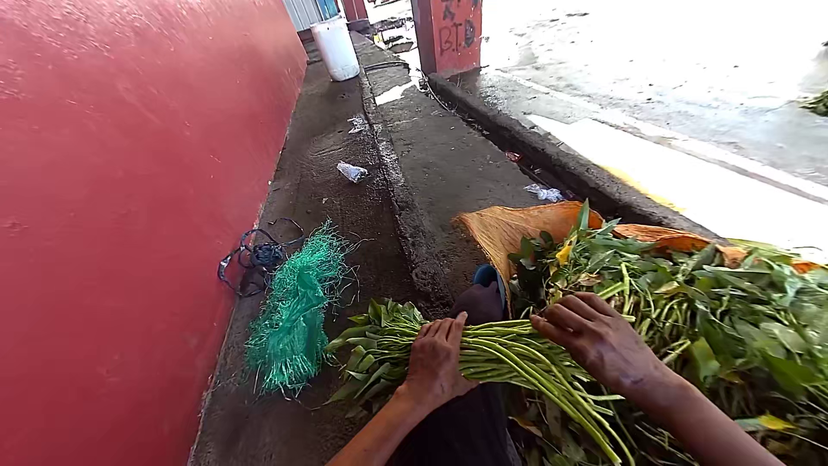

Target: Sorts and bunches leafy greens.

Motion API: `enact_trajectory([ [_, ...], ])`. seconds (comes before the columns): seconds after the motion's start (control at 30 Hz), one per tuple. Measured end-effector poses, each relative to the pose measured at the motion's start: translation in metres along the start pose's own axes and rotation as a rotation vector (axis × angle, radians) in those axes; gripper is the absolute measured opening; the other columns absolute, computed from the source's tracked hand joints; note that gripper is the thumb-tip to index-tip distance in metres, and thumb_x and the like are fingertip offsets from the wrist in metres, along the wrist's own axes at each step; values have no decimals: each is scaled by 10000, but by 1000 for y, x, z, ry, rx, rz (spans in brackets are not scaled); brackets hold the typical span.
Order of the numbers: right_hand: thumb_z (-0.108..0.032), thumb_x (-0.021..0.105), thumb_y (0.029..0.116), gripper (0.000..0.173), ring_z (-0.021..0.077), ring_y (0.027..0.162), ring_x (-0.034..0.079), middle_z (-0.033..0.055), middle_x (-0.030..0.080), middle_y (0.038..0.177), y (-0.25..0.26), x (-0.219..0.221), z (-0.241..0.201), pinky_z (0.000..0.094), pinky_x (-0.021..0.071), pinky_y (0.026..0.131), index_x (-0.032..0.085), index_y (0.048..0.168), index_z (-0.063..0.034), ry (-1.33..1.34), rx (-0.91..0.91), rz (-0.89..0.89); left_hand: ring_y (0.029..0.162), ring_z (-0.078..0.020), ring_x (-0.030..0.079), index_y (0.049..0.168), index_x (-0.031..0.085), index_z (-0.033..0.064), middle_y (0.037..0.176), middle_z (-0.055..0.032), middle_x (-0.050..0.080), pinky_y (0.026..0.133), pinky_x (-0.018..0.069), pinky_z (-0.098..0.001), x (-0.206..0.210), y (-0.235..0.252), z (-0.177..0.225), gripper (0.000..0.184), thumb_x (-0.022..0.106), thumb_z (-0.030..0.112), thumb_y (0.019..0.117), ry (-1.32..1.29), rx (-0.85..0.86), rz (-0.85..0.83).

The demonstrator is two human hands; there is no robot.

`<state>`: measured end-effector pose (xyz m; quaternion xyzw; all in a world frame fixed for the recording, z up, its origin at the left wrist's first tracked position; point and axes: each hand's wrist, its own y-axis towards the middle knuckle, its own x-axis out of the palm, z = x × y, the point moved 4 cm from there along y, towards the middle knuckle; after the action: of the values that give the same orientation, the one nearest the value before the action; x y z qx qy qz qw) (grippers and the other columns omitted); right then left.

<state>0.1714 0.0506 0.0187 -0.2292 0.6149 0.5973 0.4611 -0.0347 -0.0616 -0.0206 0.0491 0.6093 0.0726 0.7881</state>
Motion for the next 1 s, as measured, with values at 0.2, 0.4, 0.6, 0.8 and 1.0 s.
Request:
enact_trajectory([
  [0.2, -261, 608, 968, 274, 303, 916, 685, 89, 680, 996, 11, -48, -6, 499, 570, 773, 746, 1147, -104, 151, 406, -18, 1232, -329, 616, 1376, 592, 16, 1302, -181, 658, 1090, 429, -465, -3, 9, 4, 912, 887, 491, 655, 147, -86, -192],
  [0.4, -440, 696, 920, 413, 354, 822, 699, 140, 681, 865, 20, -52, -47, 496, 590, 677, 746, 985, -36, 156, 484, -247, 1185, -330, 646, 1320, 631, -3, 1242, -186, 687, 1055, 462, -466, 1, 6, 6, 880, 881, 506, 647, 223, -86, -134],
  [0.6, -244, 646, 1001, 568, 427, 1249, 570, 274, 571, 1319, 26, -15, -50, 525, 474, 1015, 447, 1426, 74, 312, 744, -983, 1179, -311, 651, 1332, 627, -5, 1255, -175, 687, 1050, 462, -450, 2, 6, 12, 888, 881, 485, 636, 280, -50, -124],
  [0.8, -175, 557, 1046, 367, 385, 1213, 576, 232, 561, 1291, 25, -14, -18, 534, 461, 1029, 516, 1353, 21, 555, 690, -1061, 1135, -308, 675, 1312, 643, -9, 1214, -171, 706, 1024, 480, -449, 3, 5, 18, 895, 907, 439, 584, 322, 19, -55],
  [1.0, 38, 529, 975, 407, 424, 1127, 629, 255, 523, 1325, 29, -11, -26, 550, 520, 929, 408, 1363, 9, 463, 582, -1102, 1205, -322, 639, 1347, 613, 13, 1282, -178, 674, 1078, 441, -458, 0, 8, 9, 934, 910, 472, 590, 206, 30, -139],
])
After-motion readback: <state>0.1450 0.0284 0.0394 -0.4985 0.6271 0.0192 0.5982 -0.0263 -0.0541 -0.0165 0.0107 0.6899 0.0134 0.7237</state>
